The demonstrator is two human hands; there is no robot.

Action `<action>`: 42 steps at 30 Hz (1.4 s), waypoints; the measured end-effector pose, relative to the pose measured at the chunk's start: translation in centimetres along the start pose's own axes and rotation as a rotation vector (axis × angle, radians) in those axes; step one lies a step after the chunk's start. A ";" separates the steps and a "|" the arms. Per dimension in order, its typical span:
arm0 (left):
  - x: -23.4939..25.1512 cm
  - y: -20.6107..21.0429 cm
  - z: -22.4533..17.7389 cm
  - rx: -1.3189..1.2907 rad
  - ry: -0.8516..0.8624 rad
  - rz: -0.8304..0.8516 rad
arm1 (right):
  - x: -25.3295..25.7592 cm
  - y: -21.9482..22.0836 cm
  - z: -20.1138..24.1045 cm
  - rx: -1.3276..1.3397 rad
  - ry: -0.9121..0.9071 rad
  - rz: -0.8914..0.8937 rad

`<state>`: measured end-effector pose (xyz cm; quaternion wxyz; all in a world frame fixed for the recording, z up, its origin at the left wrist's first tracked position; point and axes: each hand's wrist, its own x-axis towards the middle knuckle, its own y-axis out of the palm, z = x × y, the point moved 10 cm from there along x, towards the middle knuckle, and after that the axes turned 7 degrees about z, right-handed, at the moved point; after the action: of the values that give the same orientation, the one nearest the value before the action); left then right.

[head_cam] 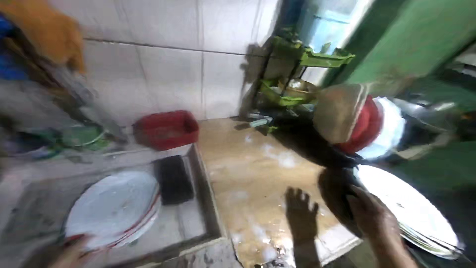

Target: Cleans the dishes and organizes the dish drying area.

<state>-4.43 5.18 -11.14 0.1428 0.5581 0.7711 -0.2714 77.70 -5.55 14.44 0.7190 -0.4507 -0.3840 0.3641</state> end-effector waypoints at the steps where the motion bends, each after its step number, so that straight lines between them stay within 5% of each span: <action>1: -2.0 1.2 -1.6 -0.042 -0.055 -0.043 | 0.0 1.4 3.4 0.028 -0.092 0.021; 6: -2.8 1.1 -4.8 0.098 -0.040 -0.086 | -3.7 11.7 23.7 0.244 -0.508 0.264; 10: -0.7 -0.5 -6.3 0.379 0.048 -0.077 | -10.1 20.0 38.0 0.242 -0.633 0.637; 15: 1.4 -0.5 -6.9 0.440 0.025 -0.097 | -18.1 28.6 48.8 0.045 -0.757 1.100; 19: 2.0 -0.1 -8.8 0.517 0.011 -0.056 | -22.1 30.9 52.7 -0.028 -0.847 1.161; 28: 3.4 -0.4 -8.7 0.499 0.019 -0.020 | -20.4 32.6 52.9 -0.066 -0.754 1.110; 35: 3.8 -1.2 -8.6 0.266 0.052 0.085 | -20.6 31.6 53.0 0.155 -0.767 0.985; 42: -1.0 -2.2 -16.2 0.081 0.310 -0.041 | -22.1 29.4 57.6 0.602 -0.923 0.784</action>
<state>-4.76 13.23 3.09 -0.0061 0.5825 0.7837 -0.2157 12.08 6.12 -0.56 0.3905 -0.1350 -0.3415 0.8442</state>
